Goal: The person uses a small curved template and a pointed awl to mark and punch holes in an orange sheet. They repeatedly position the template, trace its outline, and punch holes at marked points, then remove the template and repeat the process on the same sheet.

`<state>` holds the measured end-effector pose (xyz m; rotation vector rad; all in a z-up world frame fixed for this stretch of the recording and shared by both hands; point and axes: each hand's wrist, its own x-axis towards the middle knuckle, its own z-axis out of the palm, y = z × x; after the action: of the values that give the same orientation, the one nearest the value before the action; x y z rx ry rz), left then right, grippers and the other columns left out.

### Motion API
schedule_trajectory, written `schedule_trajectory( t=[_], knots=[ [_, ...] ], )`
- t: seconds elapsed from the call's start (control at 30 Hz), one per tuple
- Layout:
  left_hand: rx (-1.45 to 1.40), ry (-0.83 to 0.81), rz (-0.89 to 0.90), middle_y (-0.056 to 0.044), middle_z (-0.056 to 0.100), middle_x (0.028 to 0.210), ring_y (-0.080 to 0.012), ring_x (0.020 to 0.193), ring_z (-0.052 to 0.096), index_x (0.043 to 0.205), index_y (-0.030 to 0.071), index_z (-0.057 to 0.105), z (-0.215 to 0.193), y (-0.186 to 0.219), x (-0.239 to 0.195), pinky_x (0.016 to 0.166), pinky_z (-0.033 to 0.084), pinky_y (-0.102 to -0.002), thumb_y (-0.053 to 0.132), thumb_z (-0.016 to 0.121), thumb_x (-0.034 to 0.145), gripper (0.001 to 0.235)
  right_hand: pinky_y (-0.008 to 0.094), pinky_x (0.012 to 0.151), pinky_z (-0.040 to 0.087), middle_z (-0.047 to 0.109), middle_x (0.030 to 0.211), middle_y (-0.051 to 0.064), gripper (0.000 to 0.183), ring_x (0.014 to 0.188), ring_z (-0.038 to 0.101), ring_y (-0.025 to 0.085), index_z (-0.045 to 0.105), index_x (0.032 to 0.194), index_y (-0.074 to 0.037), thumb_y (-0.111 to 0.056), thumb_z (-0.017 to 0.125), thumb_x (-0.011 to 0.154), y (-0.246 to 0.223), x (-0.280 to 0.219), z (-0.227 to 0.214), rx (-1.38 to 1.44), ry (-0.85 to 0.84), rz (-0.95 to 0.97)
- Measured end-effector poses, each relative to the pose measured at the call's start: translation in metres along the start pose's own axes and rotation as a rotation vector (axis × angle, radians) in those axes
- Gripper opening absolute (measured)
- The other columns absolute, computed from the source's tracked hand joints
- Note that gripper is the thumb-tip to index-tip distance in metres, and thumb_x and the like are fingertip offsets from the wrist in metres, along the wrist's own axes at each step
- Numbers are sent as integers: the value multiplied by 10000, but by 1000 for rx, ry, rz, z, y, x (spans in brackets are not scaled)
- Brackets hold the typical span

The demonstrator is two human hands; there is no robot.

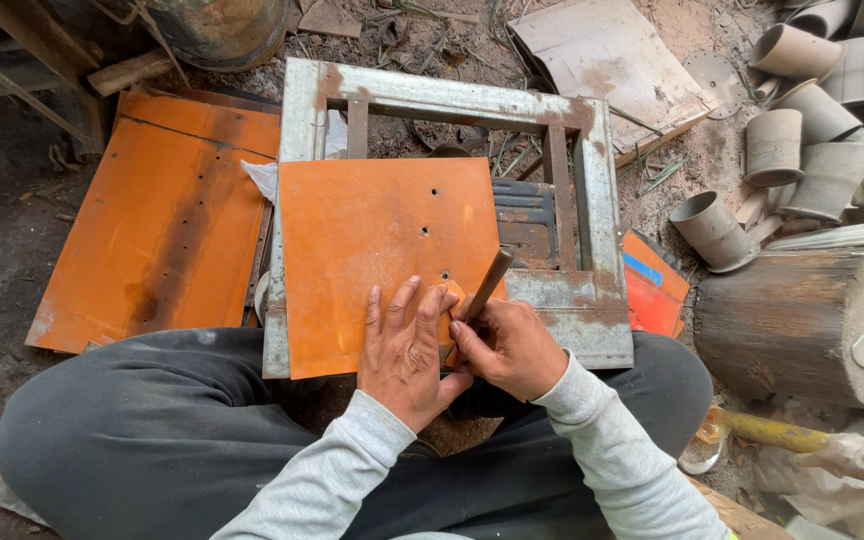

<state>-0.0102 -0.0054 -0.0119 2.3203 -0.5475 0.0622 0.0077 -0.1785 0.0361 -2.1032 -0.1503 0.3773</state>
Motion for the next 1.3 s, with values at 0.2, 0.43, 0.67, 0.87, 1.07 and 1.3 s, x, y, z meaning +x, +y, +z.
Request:
schedule_trajectory(
  t=[0.2, 0.43, 0.67, 0.87, 1.07, 1.3],
  knots=[
    [-4, 20, -20, -25, 590, 1377, -343, 1419, 374, 1453, 92, 327, -1, 3, 2, 1218, 130, -603, 318, 899, 624, 1032, 313, 559, 587, 749, 731, 117, 134, 629, 748, 167, 663, 972, 33, -95, 637, 944, 1, 3, 0, 40, -37, 25],
    [4, -3, -68, -62, 615, 1301, -374, 1348, 399, 1434, 78, 306, -3, 7, 5, 1205, 136, -598, 322, 867, 658, 989, 323, 609, 609, 751, 772, 123, 113, 694, 774, 197, 674, 995, 7, -82, 650, 930, -3, 10, -8, 42, -63, -14],
    [34, 9, -62, -103, 617, 1310, -365, 1317, 425, 1435, 53, 309, -4, 7, 6, 1211, 149, -580, 331, 844, 683, 964, 374, 675, 564, 718, 853, 130, 87, 784, 728, 312, 690, 960, -5, -9, 714, 877, 0, 24, -17, -224, 50, -338],
    [-3, -6, -94, -102, 625, 1258, -354, 1332, 428, 1432, 47, 311, -7, 8, 6, 1223, 146, -562, 317, 849, 653, 984, 387, 793, 556, 720, 1007, 122, 214, 897, 682, 330, 649, 1001, 8, 45, 695, 795, 6, 20, -11, -345, 86, -678],
    [-37, 27, -40, -48, 626, 1309, -326, 1342, 421, 1438, 86, 381, -11, 11, 8, 1220, 136, -583, 287, 820, 708, 875, 322, 940, 561, 749, 1117, 109, 136, 1040, 710, 217, 679, 1119, -3, 16, 603, 1008, 25, -25, -16, 103, 345, -457],
    [163, -25, 248, -89, 498, 1504, -374, 1405, 357, 1326, 237, 635, -11, 10, 3, 1177, 178, -597, 195, 696, 743, 588, 305, 927, 561, 752, 1081, 102, 190, 1013, 704, 163, 679, 1121, 8, -84, 527, 1053, 54, -53, -5, 267, 557, -139]
  ],
)
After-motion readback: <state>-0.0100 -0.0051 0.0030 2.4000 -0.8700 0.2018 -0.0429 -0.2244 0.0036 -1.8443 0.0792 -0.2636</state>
